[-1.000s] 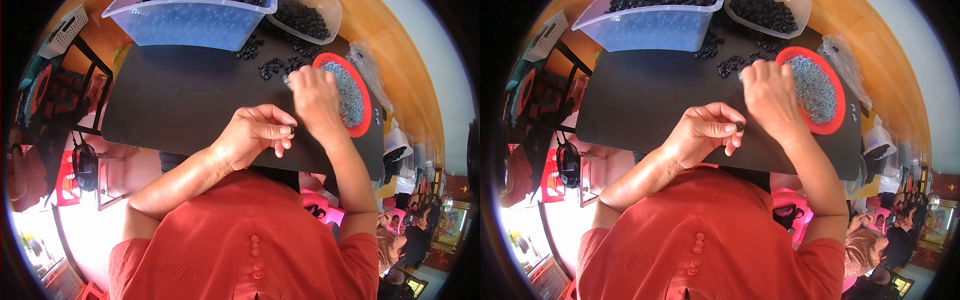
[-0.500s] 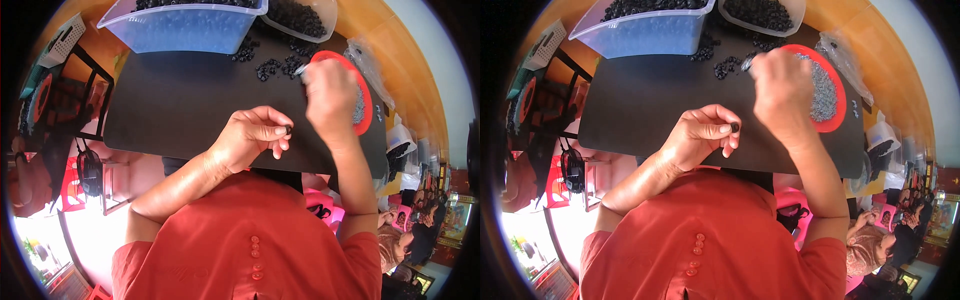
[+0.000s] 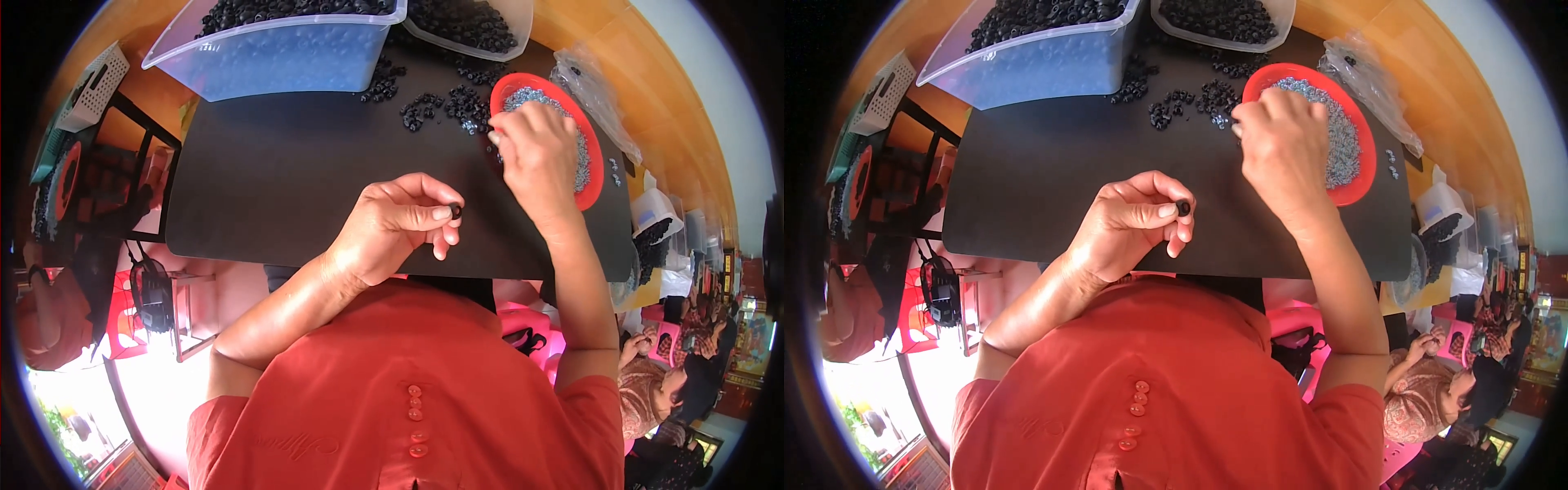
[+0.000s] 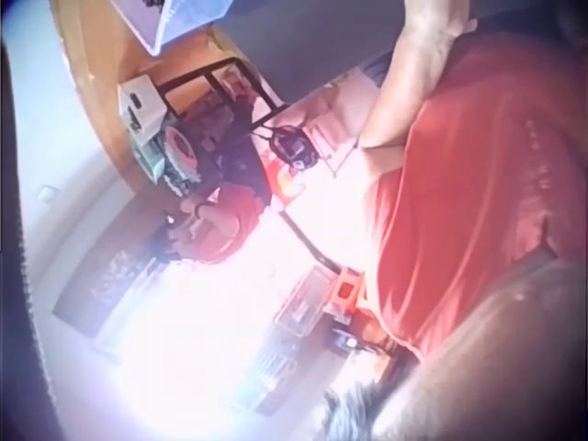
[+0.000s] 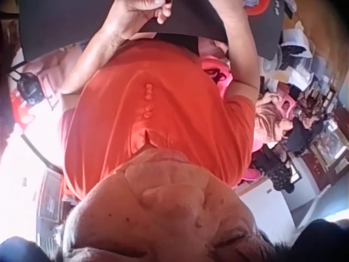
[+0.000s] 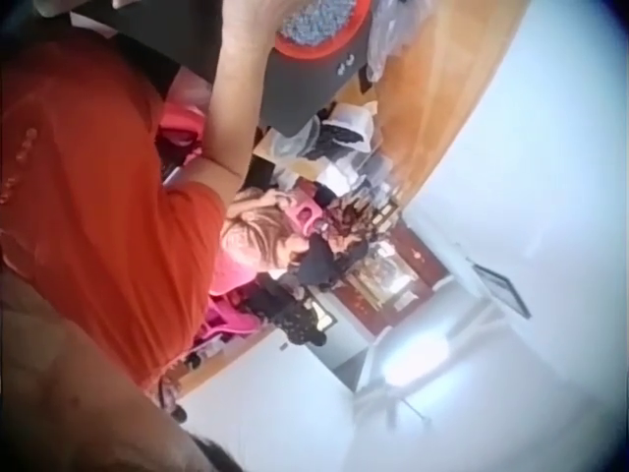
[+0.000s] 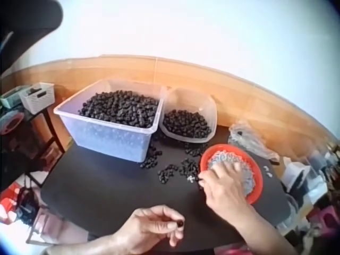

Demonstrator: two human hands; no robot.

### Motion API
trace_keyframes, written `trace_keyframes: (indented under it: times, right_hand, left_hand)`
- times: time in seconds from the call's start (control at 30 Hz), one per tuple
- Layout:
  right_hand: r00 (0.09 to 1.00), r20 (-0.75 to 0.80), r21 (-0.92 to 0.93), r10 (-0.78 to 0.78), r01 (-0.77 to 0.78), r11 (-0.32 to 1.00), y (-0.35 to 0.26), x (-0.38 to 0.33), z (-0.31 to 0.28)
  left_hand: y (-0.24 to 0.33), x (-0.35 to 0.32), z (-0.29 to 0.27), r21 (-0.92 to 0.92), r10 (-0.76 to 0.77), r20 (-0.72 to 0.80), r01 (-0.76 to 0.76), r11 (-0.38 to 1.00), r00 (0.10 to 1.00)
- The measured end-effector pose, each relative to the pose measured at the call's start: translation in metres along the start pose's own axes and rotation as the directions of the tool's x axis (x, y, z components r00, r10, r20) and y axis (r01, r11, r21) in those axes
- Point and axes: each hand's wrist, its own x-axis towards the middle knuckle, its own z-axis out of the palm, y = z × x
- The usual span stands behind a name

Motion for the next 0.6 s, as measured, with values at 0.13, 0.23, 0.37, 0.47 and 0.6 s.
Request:
trace_keyframes:
  times: [0.13, 0.23, 0.37, 0.47, 0.6]
  right_hand:
    - [0.992, 0.116, -0.071, -0.056, 0.065, 0.995, 0.000, 0.002, 0.013]
    - [0.972, 0.233, -0.121, -0.016, 0.046, 0.992, 0.006, 0.005, 0.020]
    - [0.973, 0.210, -0.103, -0.097, 0.121, 0.987, 0.004, 0.002, 0.033]
    - [0.971, 0.204, -0.127, -0.124, 0.152, 0.980, 0.003, 0.001, 0.041]
    - [0.979, 0.135, -0.073, -0.155, 0.166, 0.983, 0.006, 0.003, 0.039]
  left_hand:
    - [0.000, -0.001, 0.002, -0.012, 0.008, -0.003, -0.008, 1.000, 1.000]
    - [0.001, 0.001, 0.001, -0.011, 0.004, -0.002, -0.004, 1.000, 1.000]
    - [0.001, 0.000, 0.002, -0.011, -0.005, 0.001, 0.005, 1.000, 1.000]
    - [0.001, 0.000, 0.000, -0.019, 0.002, 0.016, -0.002, 1.000, 1.000]
    - [0.000, 0.000, -0.001, -0.043, -0.016, 0.020, 0.017, 0.999, 1.000]
